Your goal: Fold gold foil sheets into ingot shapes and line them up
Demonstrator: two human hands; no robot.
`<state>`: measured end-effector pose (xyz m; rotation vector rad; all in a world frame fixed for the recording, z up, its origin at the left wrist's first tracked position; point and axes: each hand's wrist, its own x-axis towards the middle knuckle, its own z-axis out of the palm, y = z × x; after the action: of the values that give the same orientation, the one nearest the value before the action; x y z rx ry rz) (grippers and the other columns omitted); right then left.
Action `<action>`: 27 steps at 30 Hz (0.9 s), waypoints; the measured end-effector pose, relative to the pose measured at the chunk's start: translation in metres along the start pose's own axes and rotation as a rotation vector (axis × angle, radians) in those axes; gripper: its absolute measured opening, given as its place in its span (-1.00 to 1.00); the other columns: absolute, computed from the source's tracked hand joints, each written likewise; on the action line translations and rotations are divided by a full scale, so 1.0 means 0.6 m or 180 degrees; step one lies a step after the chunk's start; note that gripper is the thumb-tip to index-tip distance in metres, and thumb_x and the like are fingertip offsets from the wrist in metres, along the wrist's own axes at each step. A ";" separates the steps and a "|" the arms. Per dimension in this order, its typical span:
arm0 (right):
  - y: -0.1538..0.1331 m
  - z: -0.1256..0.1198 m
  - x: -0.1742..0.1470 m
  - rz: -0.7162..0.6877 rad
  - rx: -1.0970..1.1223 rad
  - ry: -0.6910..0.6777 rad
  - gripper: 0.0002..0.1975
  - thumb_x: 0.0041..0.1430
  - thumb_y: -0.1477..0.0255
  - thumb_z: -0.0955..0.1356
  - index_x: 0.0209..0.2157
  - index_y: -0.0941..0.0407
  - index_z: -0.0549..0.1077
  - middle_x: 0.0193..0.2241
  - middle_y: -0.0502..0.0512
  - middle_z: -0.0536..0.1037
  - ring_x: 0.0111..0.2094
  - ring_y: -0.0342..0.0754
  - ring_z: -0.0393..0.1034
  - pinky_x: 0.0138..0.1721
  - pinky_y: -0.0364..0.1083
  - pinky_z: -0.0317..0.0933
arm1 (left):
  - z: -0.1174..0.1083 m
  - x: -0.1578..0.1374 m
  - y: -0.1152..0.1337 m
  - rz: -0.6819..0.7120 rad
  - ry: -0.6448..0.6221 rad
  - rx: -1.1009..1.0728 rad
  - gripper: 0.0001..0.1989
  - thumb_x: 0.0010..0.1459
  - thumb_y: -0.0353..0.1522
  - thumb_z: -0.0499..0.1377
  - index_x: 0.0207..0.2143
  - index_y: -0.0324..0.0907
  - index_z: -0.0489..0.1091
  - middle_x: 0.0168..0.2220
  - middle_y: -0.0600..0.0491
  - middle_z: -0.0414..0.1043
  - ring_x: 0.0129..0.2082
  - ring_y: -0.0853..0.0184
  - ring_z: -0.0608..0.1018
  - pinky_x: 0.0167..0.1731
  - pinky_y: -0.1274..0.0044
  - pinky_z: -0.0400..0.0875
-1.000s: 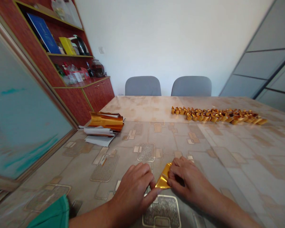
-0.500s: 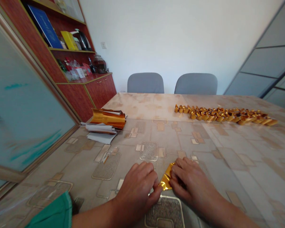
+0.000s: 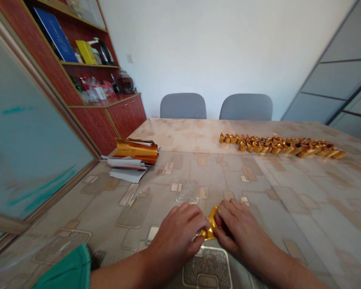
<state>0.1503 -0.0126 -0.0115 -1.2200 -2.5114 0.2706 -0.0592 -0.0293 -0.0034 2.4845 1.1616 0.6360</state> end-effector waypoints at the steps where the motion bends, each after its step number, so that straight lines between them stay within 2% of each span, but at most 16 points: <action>1: 0.000 0.001 -0.001 -0.0023 -0.0018 0.0011 -0.94 0.15 0.54 0.38 -0.38 0.13 0.40 -0.40 0.10 0.45 -0.35 0.04 0.28 -0.33 -0.02 0.10 | -0.001 0.001 0.000 0.0231 -0.0002 0.0086 -0.88 0.22 -0.50 0.21 -0.24 -0.10 0.40 -0.23 0.12 0.43 -0.21 0.31 0.40 -0.26 0.48 0.19; 4: 0.001 0.002 -0.003 -0.0055 -0.0066 0.0035 -0.91 0.19 0.50 0.39 -0.36 0.13 0.38 -0.39 0.10 0.45 -0.35 0.05 0.29 -0.32 -0.01 0.13 | 0.000 0.000 -0.001 0.0817 0.0051 0.0417 -0.94 0.33 -0.40 0.15 -0.22 -0.10 0.43 -0.23 0.13 0.46 -0.24 0.32 0.40 -0.28 0.46 0.19; 9: 0.000 -0.011 -0.006 -0.0133 0.0054 -0.0023 -0.89 0.22 0.50 0.40 -0.32 0.11 0.36 -0.36 0.08 0.46 -0.33 0.04 0.31 -0.29 -0.02 0.16 | 0.003 -0.012 -0.004 0.1128 0.0084 0.0778 -0.87 0.38 -0.38 0.08 -0.14 -0.18 0.42 -0.31 0.11 0.46 -0.30 0.33 0.41 -0.29 0.44 0.23; 13: 0.000 -0.027 -0.007 -0.0151 0.0328 -0.0152 -0.90 0.24 0.53 0.39 -0.27 0.09 0.38 -0.30 0.05 0.47 -0.27 0.02 0.34 -0.24 -0.03 0.18 | -0.003 -0.025 -0.003 0.1143 -0.0156 0.0815 -0.79 0.37 -0.39 0.08 0.01 -0.19 0.38 -0.24 0.06 0.47 -0.23 0.29 0.45 -0.18 0.41 0.30; 16: 0.003 -0.029 -0.006 -0.0202 0.0327 -0.0238 -0.92 0.26 0.53 0.37 -0.25 0.08 0.39 -0.28 0.05 0.46 -0.24 0.02 0.32 -0.21 -0.03 0.17 | -0.006 -0.032 -0.002 0.1026 -0.0248 0.0713 -0.76 0.36 -0.41 0.08 0.05 -0.18 0.36 -0.18 0.02 0.49 -0.17 0.28 0.46 -0.11 0.40 0.32; 18: 0.007 -0.029 -0.006 -0.0316 0.0315 -0.0294 -0.97 0.32 0.47 0.34 -0.25 0.07 0.40 -0.27 0.04 0.45 -0.23 0.01 0.31 -0.20 -0.03 0.16 | -0.006 -0.034 -0.002 0.0977 -0.0247 0.0636 -0.76 0.35 -0.42 0.09 0.05 -0.18 0.36 -0.14 0.01 0.50 -0.15 0.26 0.46 -0.10 0.40 0.33; 21: 0.013 -0.030 -0.008 -0.0431 0.0386 -0.0431 -0.92 0.40 0.39 0.29 -0.22 0.05 0.41 -0.23 0.03 0.43 -0.19 -0.01 0.29 -0.17 -0.04 0.15 | -0.007 -0.037 -0.002 0.0954 -0.0210 0.0554 -0.75 0.34 -0.43 0.10 0.04 -0.19 0.36 -0.09 0.00 0.52 -0.12 0.26 0.47 -0.08 0.40 0.35; 27: 0.023 -0.037 -0.016 -0.0431 0.0644 -0.0477 -0.89 0.39 0.46 0.28 -0.22 0.02 0.44 -0.23 0.01 0.41 -0.17 -0.02 0.27 -0.13 -0.04 0.17 | -0.021 -0.053 -0.008 0.0958 -0.0073 0.0467 -0.65 0.29 -0.54 0.05 0.08 -0.13 0.35 0.06 0.04 0.51 -0.01 0.28 0.50 0.07 0.35 0.30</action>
<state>0.1739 -0.0112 0.0026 -0.9796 -2.6021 0.5859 -0.0869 -0.0499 -0.0027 2.8137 0.8598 0.6157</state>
